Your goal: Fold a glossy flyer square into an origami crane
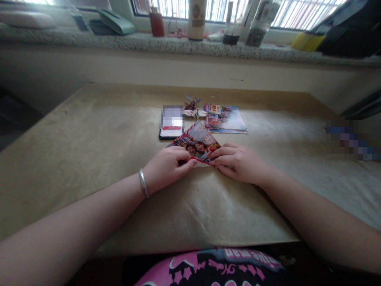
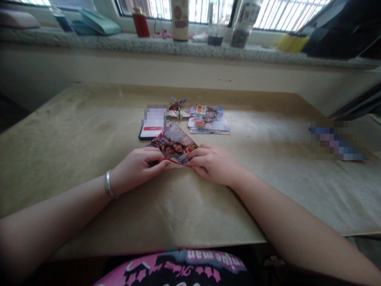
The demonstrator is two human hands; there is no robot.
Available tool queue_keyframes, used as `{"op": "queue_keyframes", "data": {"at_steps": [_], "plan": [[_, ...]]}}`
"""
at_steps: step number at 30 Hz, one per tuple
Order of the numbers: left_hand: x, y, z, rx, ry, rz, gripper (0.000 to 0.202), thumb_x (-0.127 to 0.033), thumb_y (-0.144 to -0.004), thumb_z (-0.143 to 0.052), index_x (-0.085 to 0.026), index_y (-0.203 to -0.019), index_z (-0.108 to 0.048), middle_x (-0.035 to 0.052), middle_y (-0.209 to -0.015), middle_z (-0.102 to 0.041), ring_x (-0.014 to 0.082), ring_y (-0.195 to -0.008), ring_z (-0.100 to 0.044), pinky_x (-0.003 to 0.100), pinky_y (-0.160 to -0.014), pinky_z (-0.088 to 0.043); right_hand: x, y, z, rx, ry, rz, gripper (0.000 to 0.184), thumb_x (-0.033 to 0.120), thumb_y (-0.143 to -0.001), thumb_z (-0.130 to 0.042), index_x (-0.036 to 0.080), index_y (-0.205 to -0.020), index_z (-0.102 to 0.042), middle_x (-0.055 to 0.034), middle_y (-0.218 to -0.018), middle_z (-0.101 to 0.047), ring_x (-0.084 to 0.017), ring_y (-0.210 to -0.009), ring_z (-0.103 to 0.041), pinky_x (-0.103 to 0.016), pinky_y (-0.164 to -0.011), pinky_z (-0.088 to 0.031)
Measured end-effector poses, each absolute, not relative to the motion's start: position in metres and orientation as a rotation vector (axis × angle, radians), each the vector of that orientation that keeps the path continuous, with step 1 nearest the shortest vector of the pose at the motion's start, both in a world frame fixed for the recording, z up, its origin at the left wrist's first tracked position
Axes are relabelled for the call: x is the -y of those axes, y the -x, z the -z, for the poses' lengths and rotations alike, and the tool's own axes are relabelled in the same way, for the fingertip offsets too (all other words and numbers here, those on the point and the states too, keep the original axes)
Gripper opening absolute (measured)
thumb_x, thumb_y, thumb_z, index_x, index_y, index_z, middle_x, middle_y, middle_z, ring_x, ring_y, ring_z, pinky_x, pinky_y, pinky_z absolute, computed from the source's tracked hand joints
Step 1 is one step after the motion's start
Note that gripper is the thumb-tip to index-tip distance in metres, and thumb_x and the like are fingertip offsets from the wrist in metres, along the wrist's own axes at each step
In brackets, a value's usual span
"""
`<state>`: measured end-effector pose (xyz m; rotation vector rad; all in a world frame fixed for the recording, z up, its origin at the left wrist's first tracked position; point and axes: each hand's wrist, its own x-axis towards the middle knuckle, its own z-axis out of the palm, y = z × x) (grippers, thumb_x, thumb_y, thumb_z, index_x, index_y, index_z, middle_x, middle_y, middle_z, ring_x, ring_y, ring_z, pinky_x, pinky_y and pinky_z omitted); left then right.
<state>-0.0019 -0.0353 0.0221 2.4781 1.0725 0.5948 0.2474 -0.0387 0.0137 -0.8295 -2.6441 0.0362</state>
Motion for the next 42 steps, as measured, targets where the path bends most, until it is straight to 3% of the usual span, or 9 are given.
{"op": "queue_keyframes", "data": {"at_steps": [6, 16, 22, 27, 42], "plan": [[0.031, 0.001, -0.022, -1.196, -2.436, -0.637, 0.023, -0.031, -0.085, -0.051, -0.015, -0.071, -0.06, 0.0006, -0.071, -0.059, 0.0115, -0.065, -0.052, 0.023, -0.06, -0.04, 0.038, -0.246, -0.015, 2.608, 0.939, -0.14, 0.017, 0.02, -0.086, -0.054, 0.021, -0.089, -0.071, -0.0051, -0.098, -0.073, -0.018, -0.089, -0.064, -0.031, -0.08, -0.052], [0.027, 0.003, -0.018, -1.373, -2.632, -0.46, 0.025, -0.033, -0.086, -0.047, -0.016, -0.069, -0.055, 0.0042, -0.074, -0.058, 0.0176, -0.073, -0.054, 0.031, -0.07, -0.044, 0.037, -0.245, -0.009, 2.475, 1.129, -0.077, 0.017, 0.023, -0.088, -0.054, 0.022, -0.09, -0.07, -0.0032, -0.083, -0.073, -0.016, -0.074, -0.066, -0.027, -0.07, -0.047], [0.025, 0.004, -0.015, -1.377, -2.666, -0.457, 0.022, -0.032, -0.087, -0.049, -0.015, -0.075, -0.058, 0.0071, -0.085, -0.058, 0.0183, -0.079, -0.055, 0.033, -0.075, -0.048, 0.036, -0.242, -0.007, 2.487, 1.039, -0.134, 0.017, 0.019, -0.087, -0.054, 0.02, -0.093, -0.07, -0.0056, -0.095, -0.071, -0.017, -0.087, -0.064, -0.03, -0.081, -0.049], [0.024, 0.006, -0.013, -1.366, -2.661, -0.535, 0.021, -0.031, -0.086, -0.051, -0.014, -0.078, -0.06, 0.0088, -0.093, -0.057, 0.0185, -0.084, -0.055, 0.034, -0.083, -0.05, 0.033, -0.243, -0.003, 2.486, 0.997, -0.107, 0.018, 0.02, -0.087, -0.055, 0.021, -0.095, -0.072, -0.0069, -0.097, -0.07, -0.018, -0.088, -0.062, -0.033, -0.08, -0.051], [0.023, 0.005, -0.015, -1.431, -2.658, -0.472, 0.021, -0.03, -0.086, -0.05, -0.015, -0.073, -0.057, 0.0067, -0.082, -0.058, 0.018, -0.076, -0.054, 0.032, -0.072, -0.047, 0.03, -0.244, -0.002, 2.493, 1.003, -0.119, 0.023, 0.023, -0.091, -0.053, 0.02, -0.099, -0.074, -0.0087, -0.093, -0.069, -0.018, -0.086, -0.061, -0.033, -0.079, -0.05]]}}
